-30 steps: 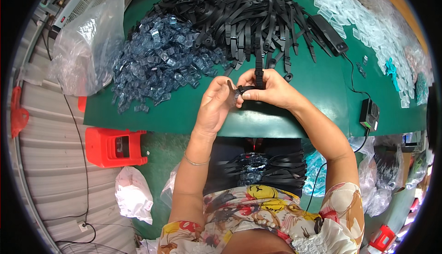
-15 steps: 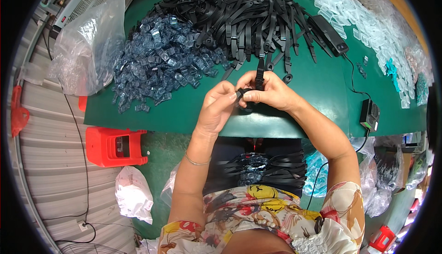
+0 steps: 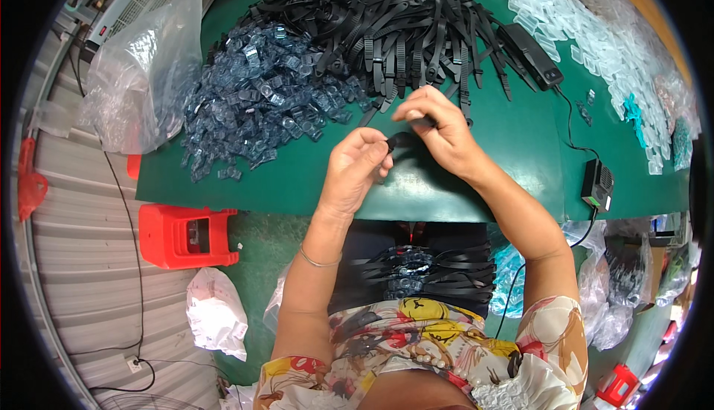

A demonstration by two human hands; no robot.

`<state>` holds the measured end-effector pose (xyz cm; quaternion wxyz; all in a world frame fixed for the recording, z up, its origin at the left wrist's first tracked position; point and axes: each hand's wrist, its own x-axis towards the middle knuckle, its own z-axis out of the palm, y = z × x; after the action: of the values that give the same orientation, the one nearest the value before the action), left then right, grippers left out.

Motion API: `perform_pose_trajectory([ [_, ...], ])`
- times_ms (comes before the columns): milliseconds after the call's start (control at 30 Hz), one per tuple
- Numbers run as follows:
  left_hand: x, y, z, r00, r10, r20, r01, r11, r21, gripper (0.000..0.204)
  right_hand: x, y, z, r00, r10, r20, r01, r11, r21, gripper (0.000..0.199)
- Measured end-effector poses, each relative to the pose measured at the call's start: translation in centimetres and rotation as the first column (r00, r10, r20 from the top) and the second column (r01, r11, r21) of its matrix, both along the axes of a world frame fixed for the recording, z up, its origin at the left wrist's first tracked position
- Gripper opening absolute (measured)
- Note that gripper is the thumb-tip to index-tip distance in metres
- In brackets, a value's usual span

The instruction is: The person assembles plastic buckles and black straps by hand at a factory workbench.

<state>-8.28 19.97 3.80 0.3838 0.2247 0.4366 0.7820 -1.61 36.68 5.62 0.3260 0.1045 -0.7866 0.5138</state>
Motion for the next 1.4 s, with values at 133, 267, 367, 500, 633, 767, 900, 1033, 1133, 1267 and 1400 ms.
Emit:
perform_pose_trajectory([
  [133, 0.1, 0.2, 0.3, 0.975, 0.153, -0.163, -0.167, 0.983, -0.074, 0.012, 0.7, 0.1, 0.2, 0.873, 0.230, 0.430, -0.116, 0.954, -0.276, 0.020],
  [267, 0.7, 0.3, 0.4, 0.939, 0.116, -0.322, -0.164, 0.978, -0.126, 0.011, 0.7, 0.1, -0.1, 0.794, 0.281, 0.539, -0.219, 0.960, -0.177, 0.026],
  [367, 1.0, 0.6, 0.7, 0.936, 0.105, -0.335, -0.169, 0.971, -0.168, 0.010, 0.7, 0.6, -0.8, 0.843, 0.207, 0.497, -0.203, 0.977, -0.062, 0.025],
  [500, 0.9, 0.6, 1.2, 0.912, -0.007, -0.409, -0.111, 0.958, -0.265, 0.016, 0.9, 0.2, -0.2, 0.909, 0.169, 0.381, -0.187, 0.982, 0.011, 0.024],
  [633, 0.4, -0.1, 0.8, 0.906, -0.132, -0.402, 0.039, 0.972, -0.232, 0.021, 1.1, 0.0, 0.2, 0.744, 0.488, 0.457, -0.283, 0.849, -0.446, 0.025],
  [767, 0.8, -0.2, 0.4, 0.979, -0.181, -0.099, 0.173, 0.982, -0.077, 0.019, 1.5, -0.6, 0.8, 0.662, 0.643, 0.385, -0.316, 0.705, -0.635, 0.029],
  [900, 0.3, -0.3, 0.2, 0.963, -0.266, -0.047, 0.269, 0.959, 0.086, 0.020, 1.7, -0.7, 1.0, 0.659, 0.676, 0.331, -0.335, 0.657, -0.675, 0.032],
  [1033, 0.2, -0.6, 0.2, 0.937, -0.348, 0.004, 0.342, 0.921, 0.184, 0.022, 1.8, -0.8, 0.9, 0.638, 0.739, 0.214, -0.373, 0.541, -0.754, 0.031],
  [1133, -0.2, -0.9, -0.1, 0.925, -0.380, -0.004, 0.375, 0.910, 0.178, 0.023, 1.8, -0.8, 1.0, 0.639, 0.752, 0.164, -0.388, 0.499, -0.775, 0.031],
  [1267, 0.0, 0.1, 0.6, 0.948, -0.306, -0.085, 0.312, 0.948, 0.070, 0.025, 1.4, 0.3, 1.3, 0.743, 0.606, 0.284, -0.326, 0.698, -0.637, 0.030],
  [1400, -1.6, 1.8, 3.0, 0.853, -0.413, -0.319, 0.342, 0.904, -0.256, 0.032, 1.5, 0.7, 2.0, 0.818, 0.453, 0.354, -0.220, 0.816, -0.535, 0.029],
])
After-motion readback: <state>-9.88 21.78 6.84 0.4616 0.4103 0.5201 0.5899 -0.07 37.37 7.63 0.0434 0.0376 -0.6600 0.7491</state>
